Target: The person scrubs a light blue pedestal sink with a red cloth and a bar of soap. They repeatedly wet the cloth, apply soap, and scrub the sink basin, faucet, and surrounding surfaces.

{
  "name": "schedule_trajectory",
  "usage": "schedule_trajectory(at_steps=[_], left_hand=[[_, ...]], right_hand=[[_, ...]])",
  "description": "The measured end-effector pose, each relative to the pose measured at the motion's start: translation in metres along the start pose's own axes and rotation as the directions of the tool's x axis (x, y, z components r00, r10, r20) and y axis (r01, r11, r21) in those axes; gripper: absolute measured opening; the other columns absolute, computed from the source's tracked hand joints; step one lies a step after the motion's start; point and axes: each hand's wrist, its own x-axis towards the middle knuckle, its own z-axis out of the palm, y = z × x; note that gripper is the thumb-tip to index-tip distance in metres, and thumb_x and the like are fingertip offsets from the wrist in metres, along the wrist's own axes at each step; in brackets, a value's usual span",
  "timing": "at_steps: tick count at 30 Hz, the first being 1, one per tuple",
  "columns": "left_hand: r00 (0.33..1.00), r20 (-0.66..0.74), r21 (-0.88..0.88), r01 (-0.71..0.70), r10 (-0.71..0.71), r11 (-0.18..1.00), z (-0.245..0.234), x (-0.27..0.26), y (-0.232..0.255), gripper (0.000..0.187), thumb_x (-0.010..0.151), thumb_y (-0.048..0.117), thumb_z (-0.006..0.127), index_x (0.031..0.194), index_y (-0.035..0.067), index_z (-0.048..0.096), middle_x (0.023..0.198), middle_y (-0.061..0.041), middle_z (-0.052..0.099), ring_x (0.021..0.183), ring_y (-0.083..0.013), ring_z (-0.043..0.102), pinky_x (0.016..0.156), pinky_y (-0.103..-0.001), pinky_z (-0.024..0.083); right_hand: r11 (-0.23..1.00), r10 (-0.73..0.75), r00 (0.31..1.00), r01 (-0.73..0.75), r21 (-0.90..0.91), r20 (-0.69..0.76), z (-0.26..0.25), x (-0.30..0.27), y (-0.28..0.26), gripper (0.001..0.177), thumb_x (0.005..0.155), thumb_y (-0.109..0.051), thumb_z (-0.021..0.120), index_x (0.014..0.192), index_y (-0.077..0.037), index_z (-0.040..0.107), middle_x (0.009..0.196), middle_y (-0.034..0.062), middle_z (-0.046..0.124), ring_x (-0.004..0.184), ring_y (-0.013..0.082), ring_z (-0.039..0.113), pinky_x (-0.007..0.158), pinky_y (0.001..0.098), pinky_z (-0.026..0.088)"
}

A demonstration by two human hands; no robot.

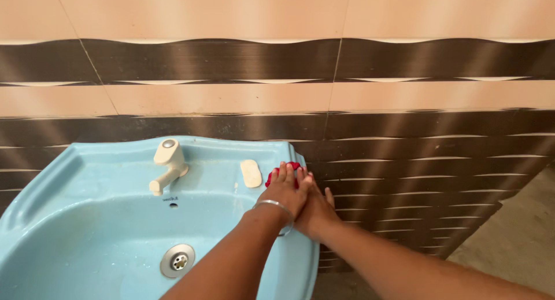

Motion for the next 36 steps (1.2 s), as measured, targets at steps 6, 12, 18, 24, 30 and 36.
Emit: schedule_trajectory(at_steps=[6, 12, 18, 24, 30, 36], left_hand=[[0.99, 0.026, 0.137, -0.143, 0.14, 0.98, -0.017, 0.04, -0.024, 0.056, 0.106, 0.02, 0.027, 0.16, 0.008, 0.018, 0.164, -0.034, 0.011, 0.155, -0.0491, 0.005, 0.126, -0.049, 0.01], [0.973, -0.067, 0.187, -0.205, 0.22, 0.961, 0.007, 0.08, -0.054, 0.057, 0.103, 0.013, 0.032, 0.159, 0.003, 0.023, 0.163, -0.037, 0.015, 0.154, -0.0515, 0.004, 0.126, -0.052, 0.004], [0.965, -0.153, 0.107, -0.197, 0.212, 0.975, 0.006, 0.079, -0.054, 0.058, 0.101, 0.014, 0.033, 0.157, 0.003, 0.026, 0.163, -0.033, 0.018, 0.155, -0.0468, 0.005, 0.125, -0.05, 0.002], [0.988, 0.095, 0.222, -0.143, 0.124, 0.965, -0.028, 0.063, -0.029, 0.055, 0.111, 0.031, 0.021, 0.162, 0.013, 0.014, 0.166, -0.031, 0.012, 0.155, -0.0463, 0.007, 0.127, -0.049, 0.008], [0.992, 0.082, -0.005, -0.093, 0.094, 0.996, -0.045, -0.008, -0.022, 0.057, 0.108, 0.033, 0.018, 0.164, 0.026, 0.008, 0.168, -0.026, 0.007, 0.155, -0.0398, 0.011, 0.123, -0.041, 0.017], [0.979, 0.184, 0.108, 0.069, -0.088, 0.992, -0.061, -0.003, -0.022, 0.066, 0.102, 0.04, 0.015, 0.167, 0.036, 0.007, 0.17, -0.018, 0.013, 0.157, -0.0345, 0.014, 0.125, -0.051, 0.012]], right_hand=[[0.995, 0.093, 0.991, -0.088, -0.056, 0.095, -0.016, 0.066, -0.014, 0.113, 0.084, -0.071, 0.058, 0.163, -0.026, -0.008, 0.173, 0.0032, -0.006, 0.159, 0.0205, -0.001, 0.126, 0.0545, 0.012], [0.978, 0.181, 0.982, -0.185, 0.091, 0.057, 0.002, 0.135, -0.005, 0.104, 0.084, -0.076, 0.051, 0.163, -0.03, 0.001, 0.172, 0.0083, -0.001, 0.158, 0.0259, 0.005, 0.123, 0.0568, 0.017], [0.979, 0.178, 0.982, -0.171, 0.111, -0.061, 0.02, 0.145, 0.008, 0.092, 0.088, -0.075, 0.045, 0.162, -0.029, 0.016, 0.17, 0.0104, 0.014, 0.156, 0.0272, 0.018, 0.122, 0.0521, 0.025], [0.979, 0.115, 0.941, -0.053, 0.197, -0.317, 0.039, 0.132, 0.017, 0.065, 0.101, -0.049, 0.04, 0.158, -0.018, 0.036, 0.165, 0.0102, 0.035, 0.151, 0.0267, 0.034, 0.122, 0.0363, 0.032], [0.961, -0.275, 0.827, 0.22, -0.168, -0.49, 0.049, 0.103, 0.012, 0.067, 0.103, -0.038, 0.041, 0.16, -0.006, 0.025, 0.172, 0.0139, 0.012, 0.157, 0.0287, 0.012, 0.124, 0.0378, 0.017], [0.843, -0.311, 0.944, 0.218, -0.492, -0.115, 0.011, 0.098, -0.013, 0.079, 0.1, -0.048, 0.041, 0.158, -0.001, 0.015, 0.167, 0.0221, -0.004, 0.155, 0.0368, -0.004, 0.123, 0.0452, 0.008]])
